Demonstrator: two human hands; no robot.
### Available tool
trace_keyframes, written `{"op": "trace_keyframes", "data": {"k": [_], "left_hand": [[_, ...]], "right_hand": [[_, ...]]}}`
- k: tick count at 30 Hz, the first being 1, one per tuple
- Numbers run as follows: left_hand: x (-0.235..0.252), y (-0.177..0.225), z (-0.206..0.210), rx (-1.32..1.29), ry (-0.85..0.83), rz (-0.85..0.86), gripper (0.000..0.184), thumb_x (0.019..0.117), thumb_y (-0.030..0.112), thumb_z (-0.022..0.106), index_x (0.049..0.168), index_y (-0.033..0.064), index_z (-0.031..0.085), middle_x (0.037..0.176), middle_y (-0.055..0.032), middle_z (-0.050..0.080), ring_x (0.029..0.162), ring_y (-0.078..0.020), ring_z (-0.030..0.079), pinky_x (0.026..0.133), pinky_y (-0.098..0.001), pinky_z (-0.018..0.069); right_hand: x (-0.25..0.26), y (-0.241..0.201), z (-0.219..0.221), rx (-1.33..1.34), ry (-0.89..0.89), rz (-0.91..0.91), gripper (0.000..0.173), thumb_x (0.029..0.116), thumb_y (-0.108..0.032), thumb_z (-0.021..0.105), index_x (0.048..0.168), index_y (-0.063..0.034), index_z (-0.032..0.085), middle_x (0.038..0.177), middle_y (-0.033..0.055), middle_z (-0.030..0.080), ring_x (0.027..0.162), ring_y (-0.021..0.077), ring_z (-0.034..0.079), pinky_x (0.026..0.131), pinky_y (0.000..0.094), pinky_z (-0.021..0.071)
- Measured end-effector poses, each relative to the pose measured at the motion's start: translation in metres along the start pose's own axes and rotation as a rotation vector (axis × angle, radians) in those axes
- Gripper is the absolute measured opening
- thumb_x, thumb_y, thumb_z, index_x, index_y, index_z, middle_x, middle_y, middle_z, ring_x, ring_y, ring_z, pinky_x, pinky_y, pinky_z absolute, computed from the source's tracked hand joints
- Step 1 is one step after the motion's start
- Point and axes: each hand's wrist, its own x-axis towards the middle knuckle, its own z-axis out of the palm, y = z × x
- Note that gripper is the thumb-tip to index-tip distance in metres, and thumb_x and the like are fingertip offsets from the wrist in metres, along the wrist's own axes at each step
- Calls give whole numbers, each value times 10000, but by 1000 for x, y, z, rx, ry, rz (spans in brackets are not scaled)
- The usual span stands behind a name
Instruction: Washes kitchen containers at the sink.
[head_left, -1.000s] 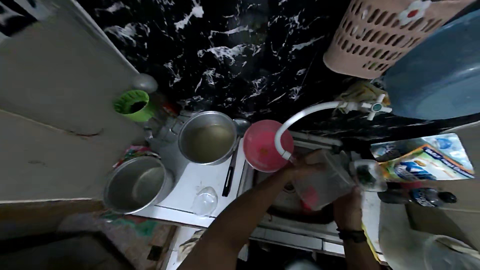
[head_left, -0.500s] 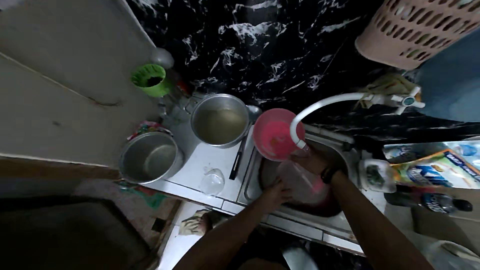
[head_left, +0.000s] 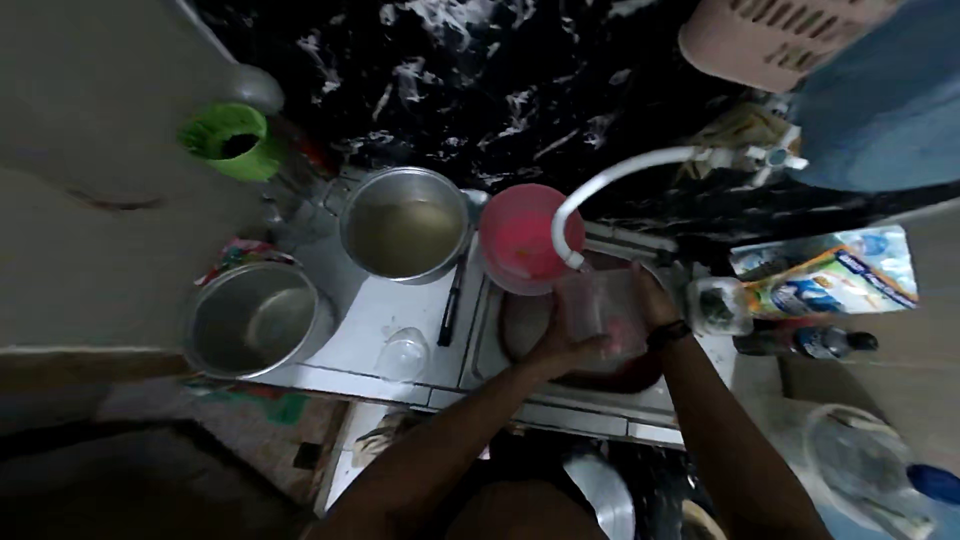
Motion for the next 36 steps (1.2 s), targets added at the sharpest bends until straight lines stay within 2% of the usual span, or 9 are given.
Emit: {"op": "trace_keyframes", "data": {"k": [7,11,14,18,22,25,28,32,36], "left_hand": [[61,35,4,242,-64,43,889,890,475,769,1568,80,352,1509,-184,493,1394,-287,482,1156,-486,410],[93,25,4,137,-126,-122,779,975,733,418,1506,165,475,1408,-185,581,1247,-343,589,971,-579,516],[73,38,0,82,-218,-292,804,983,769,281,1561,220,387,1477,-215,501,1220,-405,595,897,-617,549],[48,38,5,229,-229,-248,659,1035,416,591,1557,102,339,1376,-227,568,985,-298,715,799,-439,628],[29,41,-1,287,-203,-243,637,1061,207,549,1611,175,227,1391,-224,543,857,-257,726,721,-387,632],[21,45,-8,193,-227,-249,638,1067,263,554,1617,217,235,1449,-199,519,911,-272,735,756,-395,642],[16,44,-21,159,-245,-232,599,1064,348,551,1582,142,332,1502,-164,494,1115,-281,689,888,-402,609],[14,28,-34,89,-125,-200,515,1075,265,526,1549,108,398,1508,-157,500,1257,-287,613,1009,-435,544],[8,5,-44,73,-133,-119,598,1040,292,591,1567,114,371,1559,-126,453,1312,-257,574,1023,-429,535]], "right_hand": [[-16,36,-8,500,383,222,688,1047,-625,387,1511,-123,473,1433,140,584,1301,267,569,1050,529,497],[-40,68,-18,635,288,-107,699,1070,-597,261,1584,-133,359,1568,59,481,1423,190,472,1165,450,422],[-59,86,-21,442,162,-193,650,1068,-508,336,1581,-112,386,1605,59,437,1449,172,443,1191,418,405],[-78,73,-25,195,178,57,535,1051,-189,553,1556,-80,414,1381,162,614,1173,194,646,980,394,550],[-80,65,-17,-12,132,127,534,1067,-194,523,1574,-101,385,1360,200,619,1183,268,652,1000,465,544],[-79,57,-18,-147,124,138,556,1060,-178,528,1588,-127,358,1342,217,619,1105,304,684,925,486,580],[-79,45,-29,-209,212,151,603,1039,-102,538,1599,-68,318,1418,278,560,1235,396,617,1047,557,495],[-77,44,-30,-242,96,186,554,1048,-140,534,1577,-115,371,1302,240,627,1006,346,692,860,529,578],[-67,41,-37,-291,104,228,574,1041,-119,533,1583,-79,347,1353,286,595,1138,408,661,976,578,530]]}}
